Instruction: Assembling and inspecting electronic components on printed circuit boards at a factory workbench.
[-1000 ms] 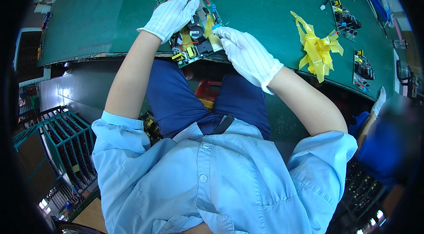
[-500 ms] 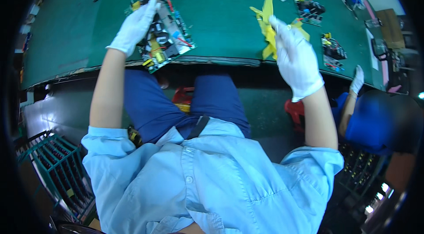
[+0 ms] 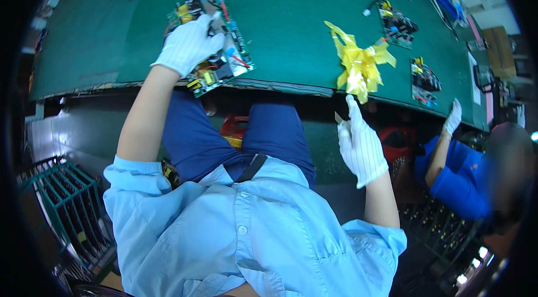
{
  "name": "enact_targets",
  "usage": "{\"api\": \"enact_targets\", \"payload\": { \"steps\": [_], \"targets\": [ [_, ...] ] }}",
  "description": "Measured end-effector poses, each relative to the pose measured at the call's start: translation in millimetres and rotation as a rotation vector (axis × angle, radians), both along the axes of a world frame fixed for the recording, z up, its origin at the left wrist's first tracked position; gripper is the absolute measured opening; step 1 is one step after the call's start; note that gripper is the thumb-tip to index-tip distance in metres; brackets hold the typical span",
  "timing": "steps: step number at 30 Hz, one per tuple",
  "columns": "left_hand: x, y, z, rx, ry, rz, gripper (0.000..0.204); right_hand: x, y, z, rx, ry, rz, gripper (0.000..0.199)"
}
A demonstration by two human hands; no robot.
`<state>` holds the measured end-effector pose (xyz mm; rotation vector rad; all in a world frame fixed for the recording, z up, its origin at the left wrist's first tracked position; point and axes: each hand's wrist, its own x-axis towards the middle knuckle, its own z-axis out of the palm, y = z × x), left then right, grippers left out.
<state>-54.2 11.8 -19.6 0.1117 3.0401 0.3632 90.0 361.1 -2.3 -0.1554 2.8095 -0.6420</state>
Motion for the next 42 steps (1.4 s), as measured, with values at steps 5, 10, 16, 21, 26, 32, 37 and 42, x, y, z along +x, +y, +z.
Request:
{"api": "enact_targets", "payload": {
  "steps": [5, 10, 16, 21, 26, 32, 37, 42],
  "targets": [
    [5, -26, 14, -0.017, 0.097, -0.29, 0.037, -2, -18, -1, -0.406, 0.146, 0.07, 0.045],
    [16, -43, 46, -0.09, 0.056, -0.642, 0.034, -28, -54, -9, -0.428, 0.293, 0.212, 0.03],
    [25, -44, 20, -0.065, 0.188, -0.558, 0.048, -53, -121, -9, -0.433, 0.418, 0.603, 0.027],
    [90, -51, 23, 0.147, 0.482, -0.309, 0.044, -83, -144, -5, -0.416, 0.501, 0.641, 0.027],
    [87, -28, -25, -0.144, 0.261, -0.181, 0.058, -125, -170, -1, -0.304, 0.612, 0.693, 0.025],
    [82, -38, -64, 0.12, 0.575, -0.335, 0.048, -127, -171, 2, -0.018, 0.467, 0.775, 0.016],
    [100, -29, -89, 0.299, 0.795, -0.164, 0.048, -110, -175, 44, -0.098, 0.58, 0.982, 0.035],
    [96, -28, -93, 0.296, 0.83, -0.178, 0.049, -111, -180, 13, 0.308, 0.39, 0.938, 0.029]
  ]
}}
